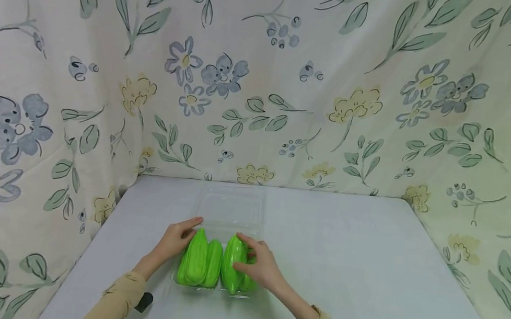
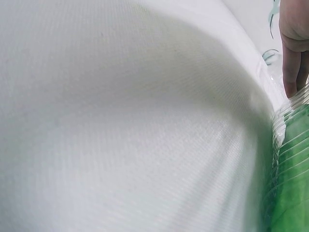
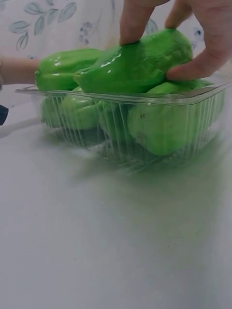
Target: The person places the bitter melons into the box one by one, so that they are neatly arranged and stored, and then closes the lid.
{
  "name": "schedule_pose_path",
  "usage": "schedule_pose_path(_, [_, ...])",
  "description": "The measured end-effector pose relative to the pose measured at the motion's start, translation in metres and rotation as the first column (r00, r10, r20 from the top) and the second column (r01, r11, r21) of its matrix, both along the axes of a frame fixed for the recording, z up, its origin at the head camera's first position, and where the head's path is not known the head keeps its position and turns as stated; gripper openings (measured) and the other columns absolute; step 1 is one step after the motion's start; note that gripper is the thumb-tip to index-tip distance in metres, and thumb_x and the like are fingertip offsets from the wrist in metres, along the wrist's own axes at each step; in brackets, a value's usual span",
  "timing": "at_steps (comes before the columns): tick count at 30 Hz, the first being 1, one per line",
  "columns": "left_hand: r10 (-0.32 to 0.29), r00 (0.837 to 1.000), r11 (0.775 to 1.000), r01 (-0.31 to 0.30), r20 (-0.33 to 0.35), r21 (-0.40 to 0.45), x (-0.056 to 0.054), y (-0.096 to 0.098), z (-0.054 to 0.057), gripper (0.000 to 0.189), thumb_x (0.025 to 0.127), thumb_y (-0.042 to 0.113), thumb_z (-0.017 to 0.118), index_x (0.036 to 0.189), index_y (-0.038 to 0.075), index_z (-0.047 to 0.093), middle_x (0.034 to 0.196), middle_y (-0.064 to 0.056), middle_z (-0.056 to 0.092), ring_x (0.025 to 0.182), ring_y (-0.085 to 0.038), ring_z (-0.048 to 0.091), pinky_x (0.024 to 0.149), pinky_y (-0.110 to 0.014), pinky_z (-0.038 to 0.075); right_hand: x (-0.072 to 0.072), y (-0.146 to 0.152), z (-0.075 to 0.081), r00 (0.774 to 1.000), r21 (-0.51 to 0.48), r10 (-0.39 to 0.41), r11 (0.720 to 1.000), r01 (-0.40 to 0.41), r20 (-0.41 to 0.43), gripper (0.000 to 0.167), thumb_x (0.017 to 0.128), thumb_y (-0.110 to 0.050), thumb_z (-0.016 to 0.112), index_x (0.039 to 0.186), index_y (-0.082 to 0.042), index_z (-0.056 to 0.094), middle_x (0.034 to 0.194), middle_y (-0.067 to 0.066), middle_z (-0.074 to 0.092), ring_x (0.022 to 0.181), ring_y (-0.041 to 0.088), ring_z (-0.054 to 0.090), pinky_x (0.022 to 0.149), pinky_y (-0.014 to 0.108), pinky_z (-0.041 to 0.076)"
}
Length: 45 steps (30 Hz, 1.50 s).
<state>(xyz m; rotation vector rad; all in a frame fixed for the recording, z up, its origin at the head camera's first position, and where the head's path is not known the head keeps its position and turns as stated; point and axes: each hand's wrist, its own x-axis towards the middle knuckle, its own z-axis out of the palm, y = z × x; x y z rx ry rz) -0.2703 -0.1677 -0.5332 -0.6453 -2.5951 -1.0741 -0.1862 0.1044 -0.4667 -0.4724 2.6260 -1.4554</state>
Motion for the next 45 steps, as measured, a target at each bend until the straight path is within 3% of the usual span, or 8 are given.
schedule_pose_path(8, [0.011,1.0,1.0,-0.011,0.007,-0.008,0.0011,-0.0009,0.0005,0.039,0.087,-0.004,0.061,0.127,0.001,0.06,0.128,-0.017,0.06,0.107,-0.029,0.063,0.078,-0.035,0.054,0.0007,0.0012,-0.0016,0.998,-0.013,-0.062,0.998,0.062,-0.025,0.063,0.077,-0.018,0.077,0.135,-0.009,0.053,0.112,0.019,0.055,0.099,0.032,0.058,0.075,0.037,0.051])
schedule_pose_path(29, [0.006,0.999,1.0,-0.006,0.043,0.0,0.0032,-0.001,0.0051,0.039,0.088,-0.004,0.06,0.127,0.0,0.059,0.13,-0.019,0.058,0.118,-0.034,0.057,0.09,-0.042,0.05,-0.0016,0.0017,-0.004,0.998,0.004,-0.043,0.999,0.043,-0.035,0.061,0.078,-0.018,0.077,0.134,-0.007,0.053,0.11,0.019,0.057,0.097,0.034,0.059,0.074,0.038,0.051])
schedule_pose_path(45, [0.003,1.0,1.0,-0.002,0.026,-0.008,0.0026,0.0002,0.0045,0.038,0.089,-0.003,0.06,0.127,0.001,0.06,0.129,-0.018,0.06,0.105,-0.027,0.064,0.078,-0.035,0.054,-0.0058,0.0015,-0.0038,0.994,-0.004,-0.063,0.998,0.063,-0.092,0.052,0.082,-0.018,0.073,0.128,-0.003,0.057,0.11,0.02,0.06,0.093,0.032,0.062,0.075,0.038,0.053])
